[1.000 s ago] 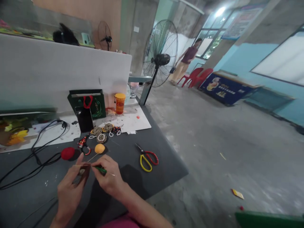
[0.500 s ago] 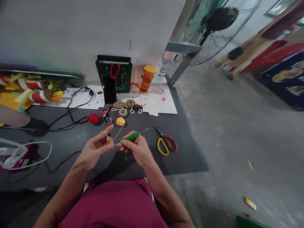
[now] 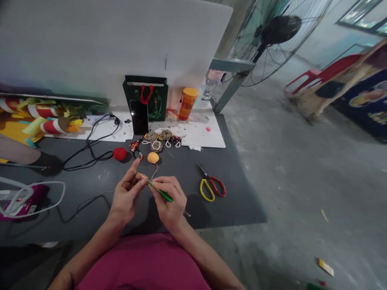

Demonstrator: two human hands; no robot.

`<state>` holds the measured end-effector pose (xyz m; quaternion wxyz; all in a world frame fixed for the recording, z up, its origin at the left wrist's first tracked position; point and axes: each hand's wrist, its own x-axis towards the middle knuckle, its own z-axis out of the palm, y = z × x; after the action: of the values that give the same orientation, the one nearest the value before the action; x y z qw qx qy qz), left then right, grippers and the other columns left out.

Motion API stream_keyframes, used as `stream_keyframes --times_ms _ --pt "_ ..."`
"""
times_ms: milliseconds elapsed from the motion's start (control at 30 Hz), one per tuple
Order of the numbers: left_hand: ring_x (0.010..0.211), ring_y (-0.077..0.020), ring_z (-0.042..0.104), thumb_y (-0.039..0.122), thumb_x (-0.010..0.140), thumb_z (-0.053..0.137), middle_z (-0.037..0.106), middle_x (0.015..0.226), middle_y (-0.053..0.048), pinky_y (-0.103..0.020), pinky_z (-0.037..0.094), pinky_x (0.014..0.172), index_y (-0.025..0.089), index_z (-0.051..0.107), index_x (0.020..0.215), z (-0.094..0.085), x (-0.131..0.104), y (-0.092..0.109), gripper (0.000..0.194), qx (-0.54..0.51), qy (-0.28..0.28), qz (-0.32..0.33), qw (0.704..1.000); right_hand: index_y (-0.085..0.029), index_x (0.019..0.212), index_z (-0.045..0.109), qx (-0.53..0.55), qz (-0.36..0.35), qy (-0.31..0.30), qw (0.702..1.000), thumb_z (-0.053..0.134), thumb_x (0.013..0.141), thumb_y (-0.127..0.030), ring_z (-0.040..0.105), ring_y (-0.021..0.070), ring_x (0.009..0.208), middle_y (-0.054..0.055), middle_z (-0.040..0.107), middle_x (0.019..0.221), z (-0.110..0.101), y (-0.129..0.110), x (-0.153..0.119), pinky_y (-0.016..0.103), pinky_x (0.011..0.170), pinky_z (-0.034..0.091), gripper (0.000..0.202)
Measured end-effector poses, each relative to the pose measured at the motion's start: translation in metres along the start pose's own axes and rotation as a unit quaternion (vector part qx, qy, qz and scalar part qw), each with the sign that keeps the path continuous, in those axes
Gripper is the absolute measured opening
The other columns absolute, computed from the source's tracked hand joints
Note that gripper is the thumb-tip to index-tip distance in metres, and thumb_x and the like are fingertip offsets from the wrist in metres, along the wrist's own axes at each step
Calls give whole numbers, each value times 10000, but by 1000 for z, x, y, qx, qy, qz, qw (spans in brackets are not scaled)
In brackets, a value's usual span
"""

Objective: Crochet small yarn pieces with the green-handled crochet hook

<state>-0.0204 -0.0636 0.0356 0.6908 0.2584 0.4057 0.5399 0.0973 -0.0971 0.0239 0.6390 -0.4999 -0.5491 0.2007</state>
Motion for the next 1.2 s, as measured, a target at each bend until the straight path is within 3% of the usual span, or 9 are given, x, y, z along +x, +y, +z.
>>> stream_keyframes --times_ms 100,233,367,467,567,633,700,933,1200 --pt "691 -72 597 178 625 849 633 703 51 -180 476 720 220 643 1294 0 2 1 701 -38 -11 -60 997 -280 825 738 22 14 22 999 723 805 -156 685 195 751 40 757 834 4 7 -4 370 697 563 127" --pt "651 -58 583 173 623 855 631 694 50 -168 461 676 197 656 1273 -3 3 3 680 -68 -37 -128 989 -251 775 714 161 143 65 974 771 770 -205 698 184 755 21 750 795 10 18 -9 335 691 570 73" --pt "647 -59 581 179 625 852 632 696 49 -172 466 678 192 646 1289 -2 1 4 695 -45 -47 -131 989 -230 796 705 217 206 59 952 778 776 -263 701 168 686 20 760 788 8 21 -9 318 671 579 82" --pt "694 -80 601 181 626 848 625 700 56 -201 490 745 218 627 1316 1 -1 3 725 0 -22 -57 998 -221 797 697 173 204 41 963 764 790 -283 692 164 655 27 755 777 3 18 -6 316 645 582 92" --pt "707 -84 601 193 626 848 619 694 64 -210 492 776 235 621 1322 4 -1 -2 734 32 9 5 999 -237 821 709 90 116 24 989 733 810 -212 700 183 737 39 752 805 -1 15 -4 338 694 580 36" --pt "695 -82 592 205 628 848 627 693 59 -205 486 753 232 633 1308 5 -1 -5 714 33 20 9 999 -260 859 726 40 36 18 998 716 814 -149 702 198 796 47 761 860 -1 15 -5 368 739 574 120" --pt "691 -84 588 206 622 851 641 698 49 -204 480 736 222 648 1289 5 -1 -6 697 20 20 -7 1000 -281 870 734 30 5 25 999 718 808 -117 701 200 803 41 766 889 2 16 -6 378 743 571 176" --pt "638 -63 560 175 613 849 606 647 61 -183 444 680 187 663 1266 2 1 -4 679 -49 -20 -108 993 -240 803 702 200 173 71 962 762 787 -205 722 191 789 22 763 825 10 25 -13 344 717 582 71" --pt "652 -63 572 159 646 838 637 711 39 -189 441 677 206 688 1235 -4 3 4 609 -54 -60 -184 980 -231 876 647 142 175 40 974 696 867 -257 727 186 668 32 768 807 -5 22 -12 307 573 562 56"
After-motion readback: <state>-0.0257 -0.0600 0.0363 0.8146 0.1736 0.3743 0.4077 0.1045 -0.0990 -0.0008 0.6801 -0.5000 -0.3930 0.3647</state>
